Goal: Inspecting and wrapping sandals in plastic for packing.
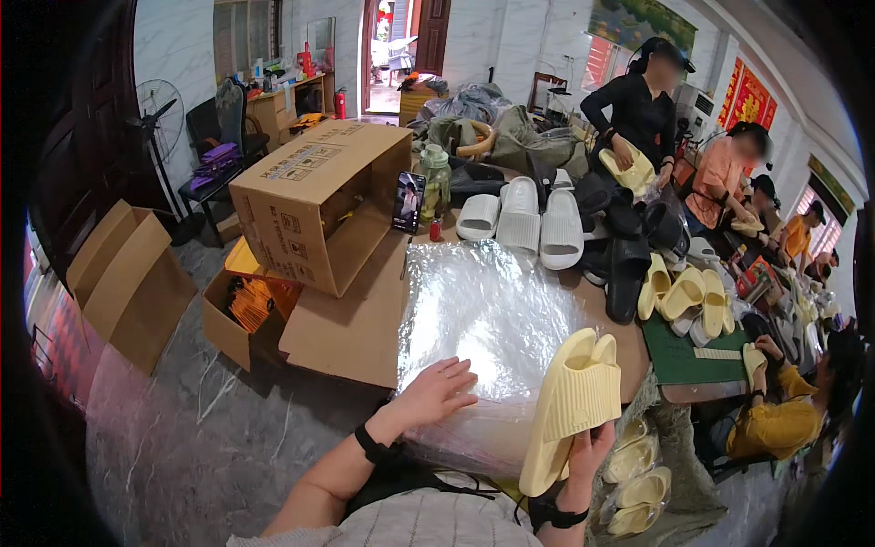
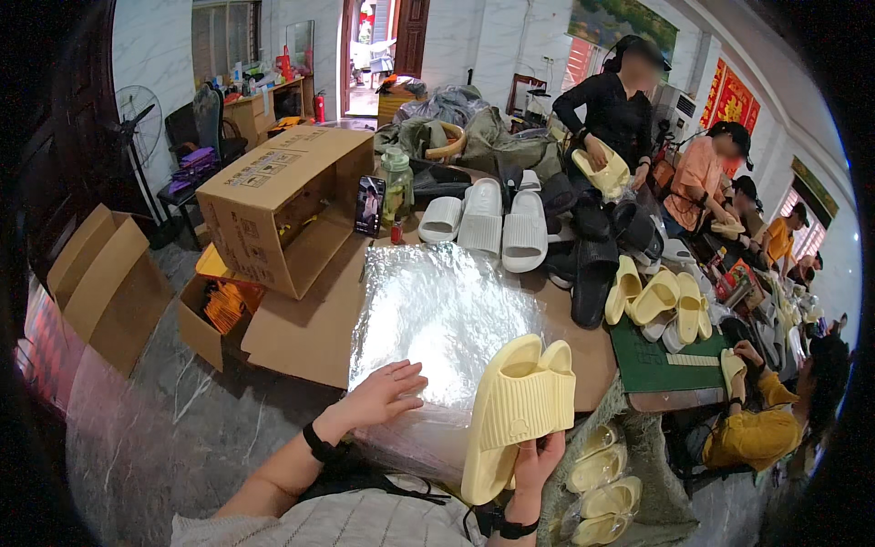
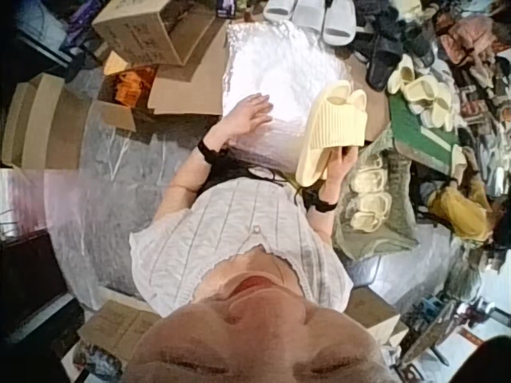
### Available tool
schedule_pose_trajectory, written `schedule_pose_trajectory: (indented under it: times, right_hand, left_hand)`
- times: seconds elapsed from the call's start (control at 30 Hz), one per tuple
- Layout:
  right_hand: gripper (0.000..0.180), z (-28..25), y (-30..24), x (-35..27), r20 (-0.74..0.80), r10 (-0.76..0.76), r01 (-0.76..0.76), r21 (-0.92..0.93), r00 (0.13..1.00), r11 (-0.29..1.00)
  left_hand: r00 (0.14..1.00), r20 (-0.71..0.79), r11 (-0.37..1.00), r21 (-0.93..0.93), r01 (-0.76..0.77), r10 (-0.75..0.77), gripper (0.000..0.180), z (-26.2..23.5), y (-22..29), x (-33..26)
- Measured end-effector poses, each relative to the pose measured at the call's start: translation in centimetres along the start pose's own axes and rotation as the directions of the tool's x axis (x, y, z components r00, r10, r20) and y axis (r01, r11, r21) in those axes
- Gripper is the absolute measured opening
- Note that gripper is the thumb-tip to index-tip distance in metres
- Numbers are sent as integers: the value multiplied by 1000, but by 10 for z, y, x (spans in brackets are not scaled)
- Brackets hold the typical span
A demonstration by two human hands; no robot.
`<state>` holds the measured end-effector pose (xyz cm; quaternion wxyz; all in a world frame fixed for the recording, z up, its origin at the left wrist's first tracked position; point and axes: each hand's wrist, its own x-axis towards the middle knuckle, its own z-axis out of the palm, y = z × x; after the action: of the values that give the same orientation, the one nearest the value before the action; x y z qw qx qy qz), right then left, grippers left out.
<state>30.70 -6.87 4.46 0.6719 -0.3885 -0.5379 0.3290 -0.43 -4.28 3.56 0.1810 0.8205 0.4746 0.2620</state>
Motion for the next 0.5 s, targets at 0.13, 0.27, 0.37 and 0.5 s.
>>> schedule_pose_trajectory:
  times: [0.13,0.27,0.37,0.5]
  right_hand:
    - [48,2,-4,1,3,-15,15,19,1000,1000]
    - [44,3,-6,1,19,-5,5,1,1000,1000]
    - [40,4,-5,-1,6,2,-2,40,1000,999]
    - [41,-6,2,-2,-62,24,-22,23,998,999]
  left_hand:
    - [1000,-8,1000,-1,10,-10,48,2,-1,-2]
    - [1000,-18,999,24,-25,26,44,0,-1,-2]
    - [999,-45,1000,-26,-6,5,35,1,-2,1]
    - [963,-201,954,-273,122,-181,27,9,-7,5]
